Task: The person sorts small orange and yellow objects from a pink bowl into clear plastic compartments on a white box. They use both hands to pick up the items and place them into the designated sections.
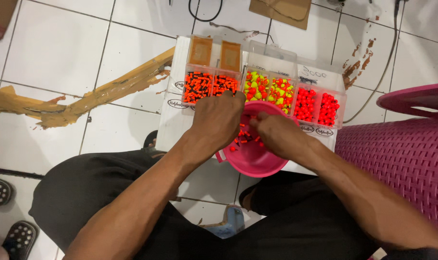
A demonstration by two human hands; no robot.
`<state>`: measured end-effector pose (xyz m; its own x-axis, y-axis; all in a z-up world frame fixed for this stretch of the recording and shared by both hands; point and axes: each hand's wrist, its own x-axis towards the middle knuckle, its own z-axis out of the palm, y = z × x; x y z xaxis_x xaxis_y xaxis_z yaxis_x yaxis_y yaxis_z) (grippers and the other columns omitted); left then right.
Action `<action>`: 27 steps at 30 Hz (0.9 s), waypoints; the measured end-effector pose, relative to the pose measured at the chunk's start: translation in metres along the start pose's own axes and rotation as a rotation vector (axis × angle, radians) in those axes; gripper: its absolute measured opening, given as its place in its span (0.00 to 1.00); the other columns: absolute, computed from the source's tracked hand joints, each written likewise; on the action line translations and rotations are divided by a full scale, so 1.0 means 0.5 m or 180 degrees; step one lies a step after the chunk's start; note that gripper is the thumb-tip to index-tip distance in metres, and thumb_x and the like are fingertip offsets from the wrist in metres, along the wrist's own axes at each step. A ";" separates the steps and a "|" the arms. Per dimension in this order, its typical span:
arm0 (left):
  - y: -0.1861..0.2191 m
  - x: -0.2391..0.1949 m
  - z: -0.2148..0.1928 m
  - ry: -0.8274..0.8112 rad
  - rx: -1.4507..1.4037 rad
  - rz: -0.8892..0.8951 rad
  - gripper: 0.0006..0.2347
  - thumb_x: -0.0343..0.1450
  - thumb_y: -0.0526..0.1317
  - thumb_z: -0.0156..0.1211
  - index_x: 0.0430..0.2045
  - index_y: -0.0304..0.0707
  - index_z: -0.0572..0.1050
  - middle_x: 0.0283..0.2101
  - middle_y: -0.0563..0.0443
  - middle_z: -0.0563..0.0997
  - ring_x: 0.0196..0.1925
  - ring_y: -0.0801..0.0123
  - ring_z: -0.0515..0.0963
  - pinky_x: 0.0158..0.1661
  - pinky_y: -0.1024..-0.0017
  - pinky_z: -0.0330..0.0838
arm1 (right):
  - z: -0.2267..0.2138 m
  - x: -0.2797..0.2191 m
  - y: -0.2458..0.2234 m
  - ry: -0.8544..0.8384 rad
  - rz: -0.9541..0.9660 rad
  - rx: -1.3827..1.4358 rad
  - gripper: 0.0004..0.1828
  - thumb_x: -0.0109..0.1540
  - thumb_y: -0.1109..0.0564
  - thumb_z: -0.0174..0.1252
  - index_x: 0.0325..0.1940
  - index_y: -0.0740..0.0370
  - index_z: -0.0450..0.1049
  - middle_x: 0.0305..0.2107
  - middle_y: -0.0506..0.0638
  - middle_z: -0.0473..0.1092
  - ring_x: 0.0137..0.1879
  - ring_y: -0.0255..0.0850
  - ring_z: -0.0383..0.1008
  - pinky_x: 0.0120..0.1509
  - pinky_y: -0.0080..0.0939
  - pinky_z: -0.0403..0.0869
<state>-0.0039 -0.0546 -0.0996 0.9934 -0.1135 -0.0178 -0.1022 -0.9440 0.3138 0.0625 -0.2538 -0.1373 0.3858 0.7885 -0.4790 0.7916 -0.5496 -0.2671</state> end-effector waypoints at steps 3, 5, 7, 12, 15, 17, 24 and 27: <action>0.000 0.000 0.007 -0.0005 -0.0018 -0.0019 0.10 0.59 0.27 0.62 0.33 0.32 0.77 0.31 0.37 0.80 0.22 0.50 0.82 0.22 0.60 0.73 | 0.071 0.011 0.002 -0.0018 -0.0016 -0.0351 0.15 0.64 0.52 0.52 0.51 0.60 0.74 0.41 0.63 0.74 0.39 0.64 0.80 0.38 0.63 0.79; 0.001 -0.001 -0.001 -0.0002 0.0005 -0.0012 0.10 0.60 0.27 0.62 0.33 0.33 0.78 0.31 0.37 0.81 0.21 0.52 0.82 0.21 0.61 0.72 | 0.093 0.017 0.002 -0.0063 -0.0058 -0.0524 0.14 0.64 0.53 0.50 0.50 0.58 0.74 0.40 0.60 0.74 0.39 0.61 0.80 0.37 0.61 0.78; 0.004 -0.002 -0.009 0.0005 0.0028 -0.0003 0.10 0.60 0.27 0.62 0.33 0.33 0.78 0.31 0.38 0.81 0.21 0.53 0.81 0.21 0.63 0.70 | 0.072 0.018 -0.011 -0.0105 -0.0100 -0.0701 0.14 0.64 0.53 0.48 0.50 0.56 0.73 0.39 0.58 0.74 0.39 0.58 0.81 0.36 0.59 0.78; 0.004 -0.002 -0.012 0.0050 0.0149 0.0068 0.10 0.59 0.27 0.62 0.32 0.33 0.78 0.30 0.38 0.81 0.19 0.54 0.81 0.20 0.66 0.69 | 0.032 0.029 0.003 -0.0009 0.0068 -0.0360 0.15 0.65 0.51 0.44 0.50 0.55 0.72 0.40 0.61 0.73 0.41 0.64 0.79 0.38 0.63 0.76; 0.007 -0.004 -0.014 0.0069 0.0127 0.0013 0.09 0.59 0.28 0.63 0.31 0.33 0.78 0.29 0.38 0.80 0.19 0.55 0.80 0.19 0.67 0.68 | 0.062 0.035 0.013 -0.0033 0.0105 -0.0371 0.15 0.65 0.51 0.42 0.50 0.51 0.73 0.42 0.58 0.74 0.44 0.62 0.80 0.42 0.63 0.77; 0.004 -0.001 -0.005 0.0025 0.0092 0.0001 0.10 0.59 0.29 0.64 0.32 0.33 0.78 0.30 0.39 0.80 0.19 0.54 0.81 0.20 0.66 0.69 | 0.004 0.021 -0.040 -0.0050 0.0086 -0.0346 0.16 0.65 0.52 0.42 0.49 0.54 0.73 0.42 0.60 0.74 0.44 0.63 0.80 0.41 0.63 0.77; 0.003 -0.001 0.000 -0.0040 -0.0009 -0.0062 0.13 0.60 0.33 0.69 0.35 0.32 0.78 0.32 0.37 0.81 0.22 0.50 0.82 0.24 0.59 0.74 | -0.012 0.002 -0.044 -0.0162 0.0018 -0.0181 0.17 0.65 0.54 0.40 0.48 0.58 0.73 0.41 0.64 0.73 0.46 0.68 0.78 0.42 0.68 0.76; 0.001 0.001 0.004 -0.0105 -0.0130 -0.0070 0.19 0.58 0.44 0.75 0.37 0.32 0.77 0.32 0.36 0.80 0.24 0.48 0.83 0.25 0.54 0.75 | -0.019 0.008 -0.070 -0.0020 -0.0130 -0.0364 0.15 0.65 0.55 0.41 0.47 0.55 0.73 0.40 0.59 0.73 0.46 0.62 0.78 0.40 0.62 0.78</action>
<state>-0.0036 -0.0556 -0.1014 0.9930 -0.1036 -0.0561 -0.0775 -0.9330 0.3515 0.0408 -0.2287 -0.1216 0.3495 0.8076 -0.4751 0.8556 -0.4818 -0.1894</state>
